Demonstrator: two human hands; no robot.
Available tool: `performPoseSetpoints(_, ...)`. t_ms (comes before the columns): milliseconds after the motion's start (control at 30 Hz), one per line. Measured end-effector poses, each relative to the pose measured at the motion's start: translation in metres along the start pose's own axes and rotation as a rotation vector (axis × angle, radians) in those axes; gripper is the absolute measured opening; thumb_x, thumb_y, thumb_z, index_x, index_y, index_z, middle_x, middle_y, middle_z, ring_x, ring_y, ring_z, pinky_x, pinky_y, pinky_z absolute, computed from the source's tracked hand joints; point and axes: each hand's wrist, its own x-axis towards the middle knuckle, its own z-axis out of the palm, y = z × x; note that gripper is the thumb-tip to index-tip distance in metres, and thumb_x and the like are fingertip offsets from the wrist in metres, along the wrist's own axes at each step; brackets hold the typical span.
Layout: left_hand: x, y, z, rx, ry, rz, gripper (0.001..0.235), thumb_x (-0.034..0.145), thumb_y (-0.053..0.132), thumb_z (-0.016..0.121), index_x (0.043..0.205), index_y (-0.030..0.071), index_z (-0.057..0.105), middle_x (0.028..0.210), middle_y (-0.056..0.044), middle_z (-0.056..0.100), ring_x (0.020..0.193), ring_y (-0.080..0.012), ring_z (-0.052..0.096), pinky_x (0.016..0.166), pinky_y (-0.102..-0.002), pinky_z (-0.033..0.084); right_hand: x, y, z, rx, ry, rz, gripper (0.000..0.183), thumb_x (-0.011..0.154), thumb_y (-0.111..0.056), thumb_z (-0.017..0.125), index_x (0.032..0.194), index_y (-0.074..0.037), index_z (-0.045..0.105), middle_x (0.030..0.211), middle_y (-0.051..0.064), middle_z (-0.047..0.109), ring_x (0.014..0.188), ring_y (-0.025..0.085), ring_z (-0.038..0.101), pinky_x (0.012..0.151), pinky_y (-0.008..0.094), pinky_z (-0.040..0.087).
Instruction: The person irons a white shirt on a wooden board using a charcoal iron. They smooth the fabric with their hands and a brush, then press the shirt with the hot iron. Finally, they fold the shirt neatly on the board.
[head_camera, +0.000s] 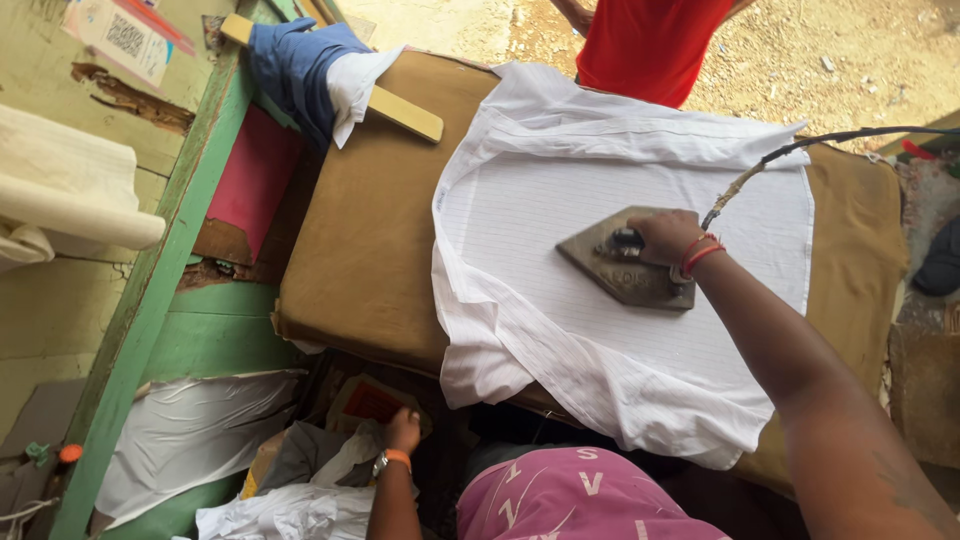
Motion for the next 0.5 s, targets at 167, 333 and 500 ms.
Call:
performPoseSetpoints(167,0.053,0.037,-0.062,0.071,0.168,0.059,0.042,0.101,0.029,0.054,0.135,0.007,0.062,0.132,-0.026,0.065,0.124,-0.0460,0.061,0.104,-0.051,0.049,-0.100,-0.008,0.045,-0.032,0.004,-0.224,0.016,0.072,-0.022,0.071,0.087,-0.020,0.067,0.090,0.000,0.073,0.087,0.024,0.073,0.079,0.043,0.056)
performPoseSetpoints(333,0.064,0.023,-0.026,0.186,0.111,0.022,0.039,0.100,0.027,0.053,0.131,0.008,0.065,0.130,-0.025,0.066,0.122,-0.0466,0.061,0.102,-0.052,0.049,-0.140,-0.006,0.068,0.098,0.113,-0.029,0.017,0.071,-0.025,0.073,0.085,-0.018,0.066,0.084,0.002,0.072,0.081,0.026,0.072,0.081,0.043,0.054)
performPoseSetpoints(500,-0.005,0.020,0.050,0.321,-0.145,0.015,0.036,0.101,0.031,0.054,0.123,0.010,0.073,0.129,-0.020,0.069,0.125,-0.0398,0.064,0.106,-0.047,0.050,-0.105,0.015,0.066,0.202,0.445,0.218,0.019,0.079,-0.031,0.073,0.090,-0.016,0.067,0.082,0.006,0.071,0.077,0.027,0.071,0.073,0.044,0.054)
